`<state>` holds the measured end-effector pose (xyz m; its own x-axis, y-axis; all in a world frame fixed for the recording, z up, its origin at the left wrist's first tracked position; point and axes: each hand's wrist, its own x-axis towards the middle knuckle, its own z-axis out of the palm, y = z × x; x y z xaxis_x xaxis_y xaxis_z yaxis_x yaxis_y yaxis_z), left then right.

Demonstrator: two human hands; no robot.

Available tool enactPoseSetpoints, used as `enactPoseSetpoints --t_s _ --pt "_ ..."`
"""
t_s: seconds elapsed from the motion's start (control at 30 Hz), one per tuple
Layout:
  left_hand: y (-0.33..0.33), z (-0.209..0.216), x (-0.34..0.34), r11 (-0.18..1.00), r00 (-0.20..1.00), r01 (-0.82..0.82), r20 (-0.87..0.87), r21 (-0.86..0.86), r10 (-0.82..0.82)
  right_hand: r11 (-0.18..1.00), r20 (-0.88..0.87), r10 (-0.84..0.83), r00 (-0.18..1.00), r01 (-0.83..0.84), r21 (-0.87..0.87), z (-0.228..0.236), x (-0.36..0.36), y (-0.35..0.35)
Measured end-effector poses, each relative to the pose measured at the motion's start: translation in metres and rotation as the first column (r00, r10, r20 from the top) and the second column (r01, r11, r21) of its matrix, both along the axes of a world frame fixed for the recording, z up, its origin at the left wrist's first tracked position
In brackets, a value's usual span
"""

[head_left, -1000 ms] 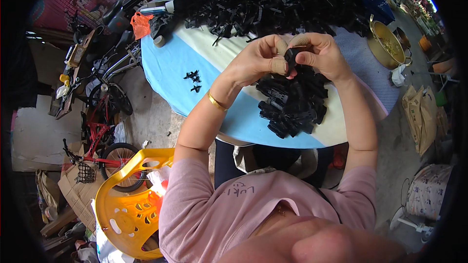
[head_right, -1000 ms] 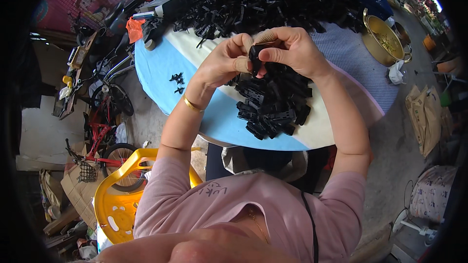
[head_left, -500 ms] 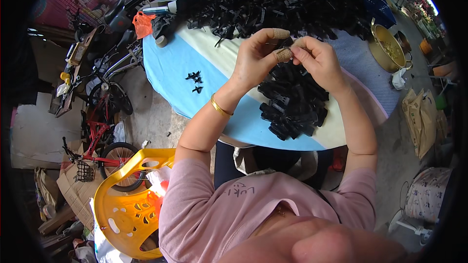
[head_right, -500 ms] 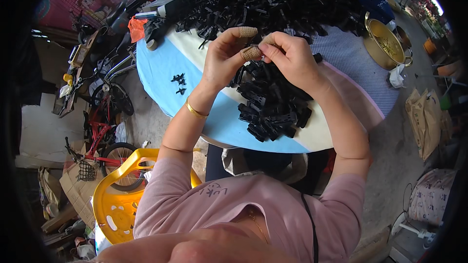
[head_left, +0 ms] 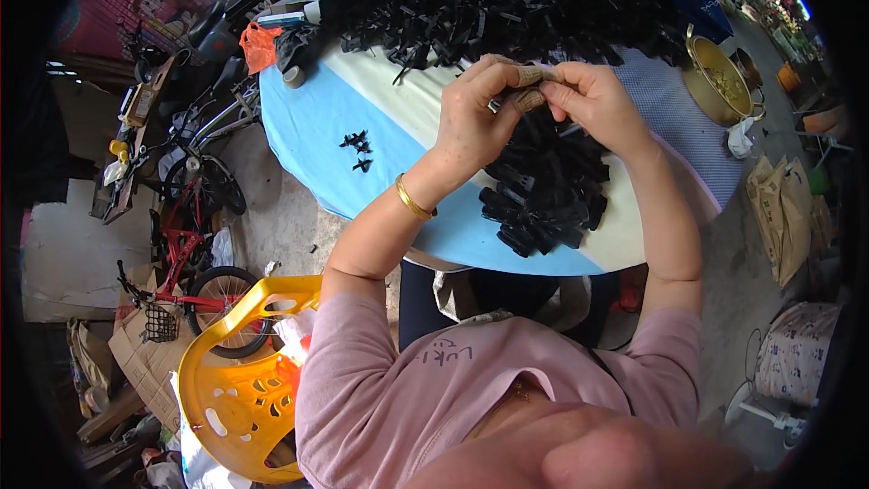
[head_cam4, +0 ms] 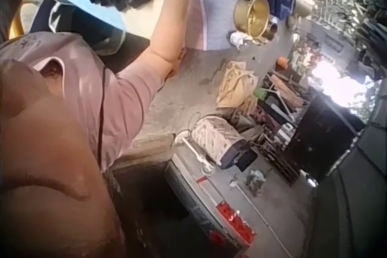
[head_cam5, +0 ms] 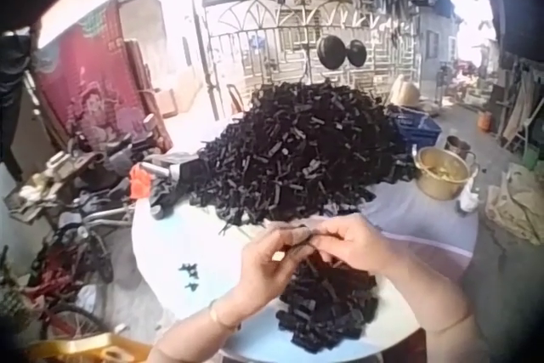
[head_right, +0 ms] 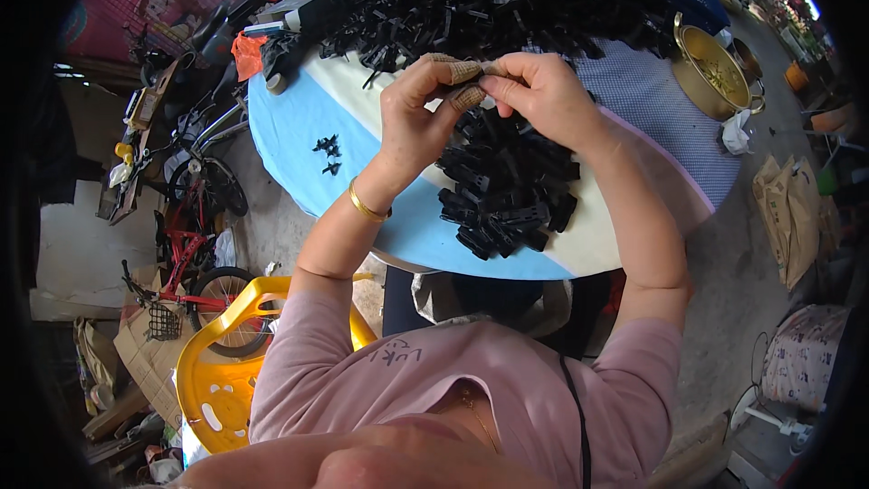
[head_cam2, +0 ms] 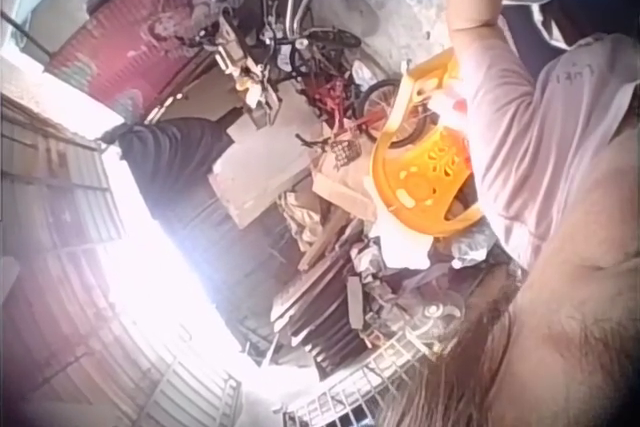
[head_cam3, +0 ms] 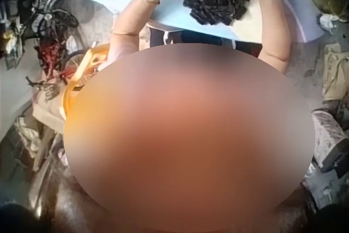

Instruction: Manually assembling small black plastic components at a workstation.

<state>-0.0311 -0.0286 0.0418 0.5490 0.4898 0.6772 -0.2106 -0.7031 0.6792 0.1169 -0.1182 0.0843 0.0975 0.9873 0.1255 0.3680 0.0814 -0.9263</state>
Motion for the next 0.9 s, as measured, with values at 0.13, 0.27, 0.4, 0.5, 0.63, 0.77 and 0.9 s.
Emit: enactPoseSetpoints --t_s 0.13,0.27,0.4,0.5,0.63,0.77,0.9 --pt "-0.008 0.01 0.002 0.946 0.992 0.105 -0.04 -0.308 -0.123 1.0 0.124 -0.012 0.992 0.013 -0.01 -0.007 0.05 0.006" --pt "-0.008 0.005 0.003 0.957 0.904 0.278 -0.313 -0.085 -0.291 0.952 0.571 -0.259 0.779 0.305 0.015 -0.021 0.075 0.015" --pt "-0.006 0.002 0.005 0.884 0.872 0.428 -0.344 0.187 -0.35 0.893 0.821 -0.356 0.445 0.42 0.16 -0.066 0.092 0.035" --pt "0.0 -0.005 0.005 0.892 0.856 0.446 -0.256 -0.074 -0.45 0.912 0.818 -0.291 0.496 0.403 0.079 -0.067 0.096 0.042" --pt "0.008 -0.004 0.005 0.794 0.871 0.361 -0.127 -0.489 -0.474 0.931 0.835 -0.275 0.478 0.348 0.107 -0.075 0.099 0.047" --pt "0.016 -0.008 0.005 0.744 0.919 0.28 -0.055 -0.607 -0.391 0.965 0.797 -0.227 0.56 0.241 0.105 -0.054 0.087 0.04" --pt "0.02 -0.006 0.005 0.557 0.944 0.253 0.076 -0.791 -0.32 0.953 0.495 -0.302 0.815 0.242 0.184 -0.036 0.062 0.03"
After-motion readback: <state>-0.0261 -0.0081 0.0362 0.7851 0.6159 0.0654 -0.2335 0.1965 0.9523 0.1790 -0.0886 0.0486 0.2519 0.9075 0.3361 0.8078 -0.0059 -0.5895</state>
